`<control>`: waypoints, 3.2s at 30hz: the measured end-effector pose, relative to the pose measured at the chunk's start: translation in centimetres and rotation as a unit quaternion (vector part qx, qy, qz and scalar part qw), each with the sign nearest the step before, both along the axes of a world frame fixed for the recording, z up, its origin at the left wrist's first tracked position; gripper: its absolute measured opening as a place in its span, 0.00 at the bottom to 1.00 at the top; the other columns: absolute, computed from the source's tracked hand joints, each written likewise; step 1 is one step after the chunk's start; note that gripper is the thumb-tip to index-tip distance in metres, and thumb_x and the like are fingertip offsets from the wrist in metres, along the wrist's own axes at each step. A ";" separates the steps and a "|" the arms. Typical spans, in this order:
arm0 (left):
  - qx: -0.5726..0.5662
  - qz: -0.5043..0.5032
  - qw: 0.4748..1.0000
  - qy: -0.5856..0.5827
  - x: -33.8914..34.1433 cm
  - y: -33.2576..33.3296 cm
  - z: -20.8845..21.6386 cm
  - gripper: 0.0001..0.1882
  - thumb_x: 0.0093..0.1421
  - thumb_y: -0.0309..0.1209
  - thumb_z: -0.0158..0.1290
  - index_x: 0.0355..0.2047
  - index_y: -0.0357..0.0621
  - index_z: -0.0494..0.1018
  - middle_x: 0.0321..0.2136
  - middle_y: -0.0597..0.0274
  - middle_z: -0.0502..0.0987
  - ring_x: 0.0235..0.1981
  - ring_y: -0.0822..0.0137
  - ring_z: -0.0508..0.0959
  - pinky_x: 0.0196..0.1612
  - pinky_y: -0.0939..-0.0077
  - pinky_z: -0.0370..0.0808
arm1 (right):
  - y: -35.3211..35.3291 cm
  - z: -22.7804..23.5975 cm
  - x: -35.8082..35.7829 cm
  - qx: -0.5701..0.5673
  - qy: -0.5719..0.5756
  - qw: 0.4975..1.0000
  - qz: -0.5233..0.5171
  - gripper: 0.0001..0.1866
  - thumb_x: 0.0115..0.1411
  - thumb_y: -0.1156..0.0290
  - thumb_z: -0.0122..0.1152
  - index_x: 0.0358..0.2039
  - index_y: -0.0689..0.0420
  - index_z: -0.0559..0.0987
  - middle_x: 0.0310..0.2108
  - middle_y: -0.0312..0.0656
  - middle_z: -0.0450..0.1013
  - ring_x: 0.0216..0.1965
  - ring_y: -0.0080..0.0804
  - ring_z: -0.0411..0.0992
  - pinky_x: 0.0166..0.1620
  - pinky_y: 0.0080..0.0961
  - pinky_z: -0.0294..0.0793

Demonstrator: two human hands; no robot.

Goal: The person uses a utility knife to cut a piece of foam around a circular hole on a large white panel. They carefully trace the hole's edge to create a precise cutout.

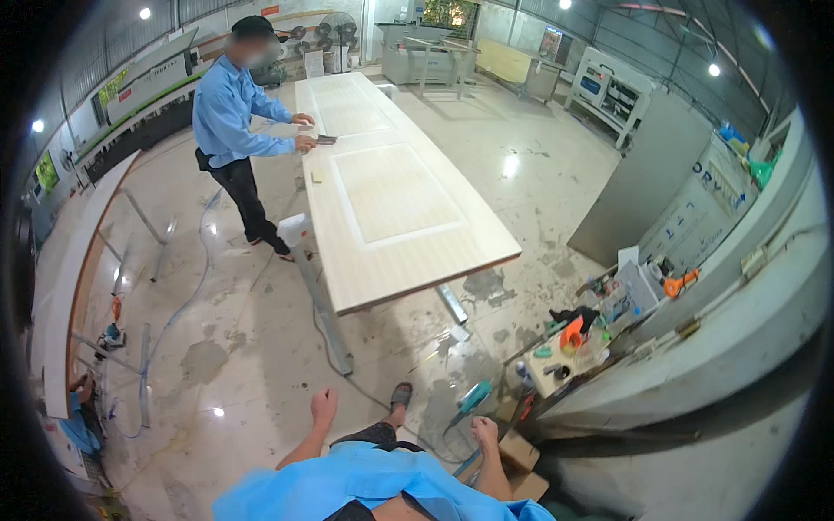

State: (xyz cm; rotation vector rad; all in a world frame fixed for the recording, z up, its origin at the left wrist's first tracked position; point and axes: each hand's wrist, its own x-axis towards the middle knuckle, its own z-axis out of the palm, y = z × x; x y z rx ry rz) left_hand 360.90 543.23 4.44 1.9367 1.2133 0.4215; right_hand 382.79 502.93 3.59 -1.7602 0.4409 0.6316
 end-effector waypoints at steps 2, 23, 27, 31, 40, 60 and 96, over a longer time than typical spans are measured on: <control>0.016 0.049 0.992 -0.111 10.3 2.7 3.8 0.17 0.67 0.40 0.50 0.40 0.38 0.80 0.33 0.44 0.80 0.37 0.44 0.80 0.41 0.55 0.75 | 0.6 1.5 5.9 -0.006 0.033 0.999 -0.017 0.07 0.64 0.68 0.62 0.37 0.58 0.79 0.25 0.34 0.73 0.19 0.25 0.71 0.22 0.24 0.69; 0.292 0.304 0.894 0.151 49.7 16.7 10.5 0.21 0.63 0.38 0.53 0.54 0.42 0.76 0.62 0.52 0.70 0.66 0.53 0.65 0.63 0.53 0.60 | 16.6 12.6 56.2 -0.206 -0.290 0.931 0.079 0.20 0.70 0.59 0.55 0.48 0.65 0.80 0.39 0.51 0.81 0.43 0.48 0.79 0.49 0.37 0.75; 0.297 0.298 0.885 0.200 50.3 16.7 10.9 0.22 0.64 0.37 0.52 0.56 0.42 0.74 0.62 0.51 0.70 0.66 0.54 0.65 0.62 0.54 0.61 | 23.1 13.9 59.4 -0.113 -0.311 0.922 0.203 0.24 0.69 0.57 0.56 0.54 0.64 0.78 0.45 0.57 0.80 0.47 0.52 0.79 0.52 0.40 0.75; 0.305 0.289 0.873 0.249 50.5 16.8 10.9 0.22 0.65 0.37 0.52 0.56 0.43 0.73 0.62 0.53 0.70 0.66 0.56 0.66 0.60 0.54 0.63 | 26.4 14.1 59.6 -0.176 -0.274 0.882 0.340 0.30 0.66 0.52 0.59 0.58 0.64 0.74 0.45 0.61 0.79 0.48 0.57 0.78 0.51 0.43 0.75; 0.345 0.282 0.838 0.315 50.7 16.9 10.3 0.21 0.64 0.37 0.52 0.55 0.45 0.70 0.60 0.55 0.72 0.64 0.57 0.69 0.56 0.56 0.66 | 26.3 14.1 60.1 -0.116 -0.219 0.896 0.369 0.32 0.65 0.52 0.60 0.60 0.64 0.71 0.44 0.64 0.79 0.49 0.60 0.78 0.52 0.44 0.75; 0.343 0.292 0.839 0.305 50.7 17.0 9.7 0.21 0.64 0.37 0.53 0.56 0.45 0.72 0.59 0.56 0.74 0.63 0.59 0.71 0.57 0.55 0.66 | 26.7 14.8 60.3 -0.061 -0.165 0.913 0.367 0.28 0.67 0.55 0.59 0.56 0.67 0.72 0.47 0.59 0.79 0.50 0.48 0.78 0.54 0.38 0.74; 0.245 0.251 0.824 0.446 50.2 18.7 9.0 0.29 0.69 0.49 0.35 0.66 0.55 0.68 0.61 0.65 0.73 0.61 0.57 0.73 0.57 0.43 0.68 | 25.4 11.8 60.2 -0.011 -0.138 0.920 0.366 0.34 0.67 0.45 0.55 0.58 0.63 0.70 0.49 0.64 0.75 0.54 0.61 0.73 0.55 0.52 0.71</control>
